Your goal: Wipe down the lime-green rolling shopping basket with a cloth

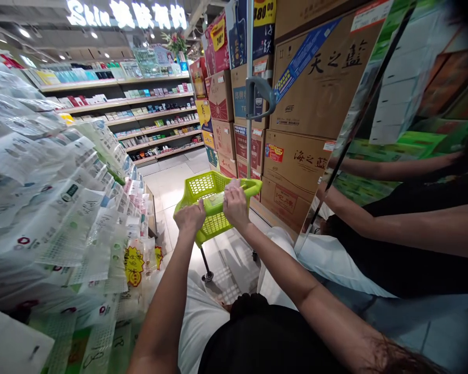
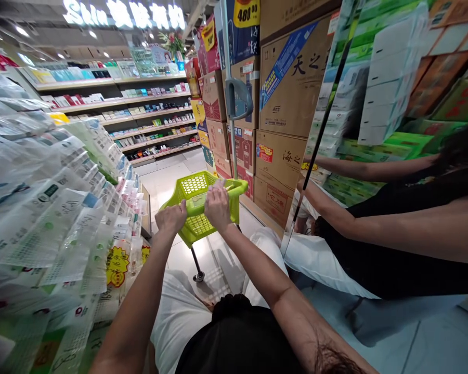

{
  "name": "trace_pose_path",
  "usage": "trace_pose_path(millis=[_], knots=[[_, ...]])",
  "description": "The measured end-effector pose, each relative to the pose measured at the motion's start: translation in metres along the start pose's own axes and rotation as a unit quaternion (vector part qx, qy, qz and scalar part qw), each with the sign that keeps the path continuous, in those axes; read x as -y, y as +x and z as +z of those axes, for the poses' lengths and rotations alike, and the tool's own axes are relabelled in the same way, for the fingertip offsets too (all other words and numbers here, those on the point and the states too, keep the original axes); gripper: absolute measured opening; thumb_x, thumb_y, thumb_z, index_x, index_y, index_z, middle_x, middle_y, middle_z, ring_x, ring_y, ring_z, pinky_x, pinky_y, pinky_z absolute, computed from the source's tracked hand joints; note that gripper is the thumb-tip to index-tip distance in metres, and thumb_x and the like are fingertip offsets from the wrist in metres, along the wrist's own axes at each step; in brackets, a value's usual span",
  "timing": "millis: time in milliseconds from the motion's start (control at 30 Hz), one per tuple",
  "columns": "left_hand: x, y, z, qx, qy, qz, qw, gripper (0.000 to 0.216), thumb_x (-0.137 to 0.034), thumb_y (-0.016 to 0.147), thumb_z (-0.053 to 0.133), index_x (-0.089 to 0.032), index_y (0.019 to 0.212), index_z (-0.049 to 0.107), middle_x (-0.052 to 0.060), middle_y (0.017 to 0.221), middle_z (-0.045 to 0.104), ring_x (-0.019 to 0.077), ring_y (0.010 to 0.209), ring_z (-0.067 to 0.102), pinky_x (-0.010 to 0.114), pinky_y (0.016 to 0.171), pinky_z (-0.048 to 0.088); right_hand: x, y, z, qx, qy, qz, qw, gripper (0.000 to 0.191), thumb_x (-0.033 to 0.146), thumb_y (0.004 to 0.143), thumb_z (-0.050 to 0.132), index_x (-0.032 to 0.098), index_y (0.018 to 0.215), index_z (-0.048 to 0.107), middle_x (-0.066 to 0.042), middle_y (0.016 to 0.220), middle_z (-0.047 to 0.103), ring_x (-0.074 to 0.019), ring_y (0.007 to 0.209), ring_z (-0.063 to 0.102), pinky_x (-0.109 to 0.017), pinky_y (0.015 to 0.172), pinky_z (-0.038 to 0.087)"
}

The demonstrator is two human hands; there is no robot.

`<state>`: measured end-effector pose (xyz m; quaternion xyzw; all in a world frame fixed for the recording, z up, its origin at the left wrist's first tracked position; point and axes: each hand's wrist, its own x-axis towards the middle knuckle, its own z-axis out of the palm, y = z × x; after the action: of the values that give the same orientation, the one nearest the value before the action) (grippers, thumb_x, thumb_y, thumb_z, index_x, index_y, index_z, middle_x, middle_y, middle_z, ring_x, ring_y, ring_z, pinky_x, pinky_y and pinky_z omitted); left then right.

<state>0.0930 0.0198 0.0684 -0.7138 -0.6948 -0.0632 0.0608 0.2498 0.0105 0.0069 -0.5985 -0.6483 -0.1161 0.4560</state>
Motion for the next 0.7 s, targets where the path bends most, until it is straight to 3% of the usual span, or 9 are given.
trace_pose_path(millis=[100,200,333,400,467,567,700], knots=[[0.001,0.0,-0.002,-0.006,0.003,-0.004,1.0,0.089,-0.053,0.103,0.005,-0.01,0.102,0.082,0.022,0.101,0.077,0.0336,0.095,0.072,0.043,0.082,0.052,0.009,-0.01,0.011,0.006,0.026,-0.079,0.996,0.037,0.022,0.103,0.041,0.015,0.127,0.069,-0.014,0.135,0.067,-0.0271,0.138,0.051,-0.05,0.124,0.033],[0.008,-0.002,-0.004,-0.003,0.007,0.005,1.0,0.086,-0.052,0.103,0.007,-0.01,0.1,0.082,0.02,0.096,0.077,0.0324,0.092,0.073,0.041,0.08,0.053,-0.016,-0.011,0.008,0.01,0.05,-0.114,0.992,0.036,0.024,0.104,0.041,0.018,0.125,0.069,-0.013,0.135,0.067,-0.0258,0.137,0.052,-0.05,0.122,0.037],[0.016,-0.004,-0.004,-0.004,0.013,0.042,0.999,0.087,-0.052,0.102,0.006,-0.013,0.094,0.083,0.018,0.092,0.077,0.0312,0.087,0.073,0.041,0.077,0.052,-0.065,-0.001,-0.005,-0.029,0.057,-0.012,0.998,0.04,0.023,0.104,0.034,0.016,0.123,0.069,-0.016,0.136,0.065,-0.0249,0.138,0.051,-0.05,0.122,0.037],[0.016,-0.004,-0.004,-0.01,0.014,0.055,0.998,0.089,-0.053,0.102,0.004,-0.013,0.093,0.083,0.018,0.092,0.077,0.0316,0.086,0.073,0.041,0.076,0.052,-0.075,0.004,-0.007,-0.041,0.065,0.045,0.996,0.042,0.025,0.104,0.033,0.015,0.123,0.069,-0.017,0.14,0.062,-0.0253,0.141,0.047,-0.05,0.123,0.036],[0.015,-0.004,-0.004,-0.011,0.013,0.056,0.998,0.089,-0.052,0.102,0.003,-0.013,0.093,0.082,0.018,0.091,0.077,0.0315,0.086,0.073,0.041,0.075,0.051,-0.069,0.004,-0.001,-0.05,0.078,0.09,0.992,0.045,0.027,0.104,0.031,0.013,0.125,0.068,-0.018,0.144,0.06,-0.0261,0.145,0.043,-0.052,0.123,0.035],[0.013,-0.003,-0.004,-0.007,0.012,0.049,0.999,0.087,-0.051,0.102,0.004,-0.014,0.094,0.082,0.017,0.091,0.077,0.0307,0.087,0.073,0.041,0.074,0.051,-0.035,-0.011,0.021,-0.069,0.102,0.127,0.984,0.051,0.03,0.105,0.027,0.013,0.135,0.064,-0.019,0.15,0.055,-0.0277,0.151,0.036,-0.057,0.124,0.033],[0.016,-0.002,-0.003,-0.006,0.017,0.052,0.998,0.084,-0.05,0.103,0.007,-0.013,0.096,0.082,0.018,0.096,0.078,0.0309,0.09,0.073,0.04,0.076,0.052,0.014,-0.041,0.056,-0.114,0.122,0.072,0.983,0.051,0.028,0.105,0.027,0.016,0.137,0.065,-0.017,0.15,0.056,-0.0274,0.154,0.034,-0.058,0.125,0.033]])
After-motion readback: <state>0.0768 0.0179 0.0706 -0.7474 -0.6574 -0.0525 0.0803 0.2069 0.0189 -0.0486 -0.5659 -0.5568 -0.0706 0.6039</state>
